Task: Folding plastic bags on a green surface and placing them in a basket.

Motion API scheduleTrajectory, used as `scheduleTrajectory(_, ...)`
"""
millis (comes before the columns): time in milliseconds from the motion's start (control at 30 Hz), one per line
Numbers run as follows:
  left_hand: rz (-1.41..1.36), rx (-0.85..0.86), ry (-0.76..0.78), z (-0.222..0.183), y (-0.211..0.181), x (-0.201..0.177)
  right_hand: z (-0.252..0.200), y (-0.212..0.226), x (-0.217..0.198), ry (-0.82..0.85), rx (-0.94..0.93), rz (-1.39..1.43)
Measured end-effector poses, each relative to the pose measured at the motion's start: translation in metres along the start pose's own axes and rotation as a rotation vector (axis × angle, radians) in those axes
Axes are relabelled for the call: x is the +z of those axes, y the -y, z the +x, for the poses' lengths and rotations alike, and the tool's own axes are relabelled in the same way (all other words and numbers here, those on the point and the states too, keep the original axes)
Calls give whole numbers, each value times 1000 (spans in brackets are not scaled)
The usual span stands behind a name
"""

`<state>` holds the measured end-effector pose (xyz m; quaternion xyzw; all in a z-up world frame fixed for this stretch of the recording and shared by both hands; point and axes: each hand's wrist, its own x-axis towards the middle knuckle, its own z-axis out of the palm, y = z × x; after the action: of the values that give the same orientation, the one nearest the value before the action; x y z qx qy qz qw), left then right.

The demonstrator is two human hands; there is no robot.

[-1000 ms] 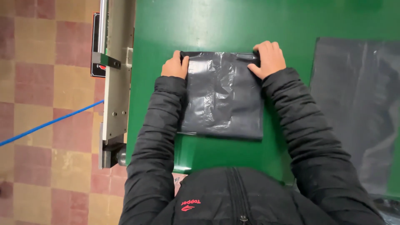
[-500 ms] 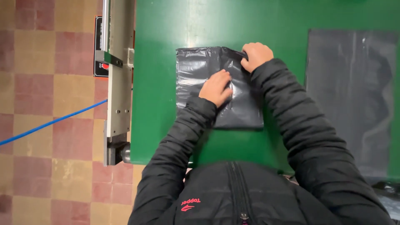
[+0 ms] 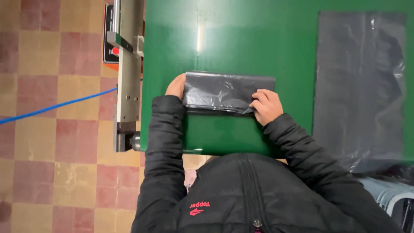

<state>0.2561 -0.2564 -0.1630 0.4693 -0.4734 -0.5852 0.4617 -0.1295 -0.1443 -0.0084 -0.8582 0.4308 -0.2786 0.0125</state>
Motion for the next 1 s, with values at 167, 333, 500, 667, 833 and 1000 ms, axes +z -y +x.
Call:
scheduleTrajectory(167,976,231,-425,-21,-85,94,25,7,-19,58,56,85)
scheduleTrajectory(333,1464,474,-99,-25,-59,170,62,15,61,4,174,310)
scheduleTrajectory(500,1405,257,103,-82,-100,155,36,0,106,185,252,89)
scheduleTrajectory(667,1451,356,213,-120,-114,80,4,-33,70,132,342,-128)
scheduleTrajectory(833,1705,493,511,-116,-74,50,21,60,34,326,324,27)
scheduleTrajectory(1000,1096,349,953,-129,-135,105,-30,108,67,201,20,409)
